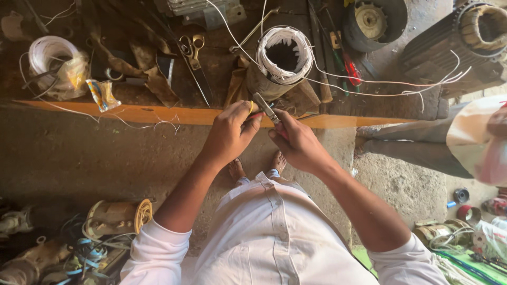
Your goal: The person strips insulation from several wires, twists the exposed ends together, and wraps the joint with black electrical tape. The person uses pliers and a knife to strip and cut the wires, then applies tape by hand to insulate the connection.
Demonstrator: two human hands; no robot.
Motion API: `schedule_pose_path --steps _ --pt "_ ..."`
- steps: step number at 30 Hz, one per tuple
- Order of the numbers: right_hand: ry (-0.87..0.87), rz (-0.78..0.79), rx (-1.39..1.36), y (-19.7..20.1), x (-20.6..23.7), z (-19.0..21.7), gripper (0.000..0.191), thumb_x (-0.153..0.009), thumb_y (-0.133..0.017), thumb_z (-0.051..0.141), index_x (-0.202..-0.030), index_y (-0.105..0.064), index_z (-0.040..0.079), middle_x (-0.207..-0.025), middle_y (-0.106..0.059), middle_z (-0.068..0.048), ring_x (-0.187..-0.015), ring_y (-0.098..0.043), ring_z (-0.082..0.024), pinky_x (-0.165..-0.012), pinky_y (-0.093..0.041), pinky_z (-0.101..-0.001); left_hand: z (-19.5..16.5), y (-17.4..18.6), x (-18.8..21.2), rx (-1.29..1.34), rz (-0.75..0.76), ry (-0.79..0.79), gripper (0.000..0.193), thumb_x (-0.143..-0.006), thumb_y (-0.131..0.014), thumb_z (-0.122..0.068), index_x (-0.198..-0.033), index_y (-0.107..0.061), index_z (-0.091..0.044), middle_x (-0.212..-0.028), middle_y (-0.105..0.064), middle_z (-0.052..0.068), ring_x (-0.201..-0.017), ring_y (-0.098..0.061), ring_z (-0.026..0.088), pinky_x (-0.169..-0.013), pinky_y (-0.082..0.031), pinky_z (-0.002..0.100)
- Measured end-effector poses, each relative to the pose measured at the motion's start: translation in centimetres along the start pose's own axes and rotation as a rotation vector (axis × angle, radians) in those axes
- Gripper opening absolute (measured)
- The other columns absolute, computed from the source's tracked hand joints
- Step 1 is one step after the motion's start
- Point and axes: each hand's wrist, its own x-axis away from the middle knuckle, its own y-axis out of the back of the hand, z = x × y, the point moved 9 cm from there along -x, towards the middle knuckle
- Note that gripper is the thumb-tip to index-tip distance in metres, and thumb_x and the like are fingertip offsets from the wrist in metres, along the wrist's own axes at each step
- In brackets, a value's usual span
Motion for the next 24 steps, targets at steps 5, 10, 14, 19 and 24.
schedule_pose_path --steps 5,10,14,19,24 --pt "0.091 -0.108 -0.036 -0.8 0.0 -1.2 0.057 -0.092 -0.070 0.011 -0.144 -0.047 0.005 -0.112 -0.063 -0.017 -0.101 -0.066 -0.031 -0.086 -0.054 -0.0399 0.9 -0.9 0.0 0.117 0.021 0.100 0.023 -0.104 -0.064 -0.020 -0.114 -0.063 0.000 -0.104 -0.066 0.018 -0.097 -0.067 0.036 -0.081 -0.053 0.044" --pt "0.059 -0.041 -0.490 -3.1 -0.1 -3.5 0.071 -0.090 -0.069 0.000 -0.154 -0.038 0.007 -0.136 -0.058 -0.016 -0.123 -0.062 -0.026 -0.104 -0.053 -0.0407 1.0 -2.0 0.0 -0.021 -0.037 -0.125 0.048 -0.088 -0.081 -0.044 -0.106 -0.065 -0.002 -0.103 -0.066 0.017 -0.096 -0.066 0.036 -0.083 -0.053 0.047" --pt "-0.045 -0.017 -0.666 -4.3 -0.3 -4.0 0.068 -0.090 -0.070 0.002 -0.152 -0.042 0.008 -0.139 -0.058 -0.010 -0.129 -0.058 -0.021 -0.106 -0.054 -0.0371 3.3 -2.1 0.1 -0.131 -0.027 -0.133 0.050 -0.089 -0.085 -0.047 -0.101 -0.068 -0.002 -0.095 -0.069 0.015 -0.091 -0.069 0.036 -0.082 -0.053 0.047" --pt "0.061 -0.039 -0.492 -2.4 -0.3 -1.9 0.074 -0.082 -0.071 -0.003 -0.151 -0.048 0.010 -0.134 -0.060 -0.010 -0.127 -0.059 -0.021 -0.107 -0.049 -0.0346 4.2 -2.0 0.4 -0.123 -0.030 -0.025 0.048 -0.082 -0.093 -0.045 -0.090 -0.070 -0.004 -0.078 -0.066 0.007 -0.069 -0.063 0.022 -0.068 -0.049 0.035" --pt "-0.142 0.060 -1.050 -4.8 -0.5 -2.6 0.081 -0.078 -0.062 -0.005 -0.154 -0.041 0.012 -0.123 -0.056 -0.009 -0.111 -0.056 -0.022 -0.090 -0.051 -0.0377 4.8 -2.1 0.9 0.004 -0.086 0.107 0.031 -0.087 -0.094 -0.034 -0.090 -0.076 -0.009 -0.070 -0.061 -0.002 -0.062 -0.049 0.010 -0.059 -0.039 0.027"
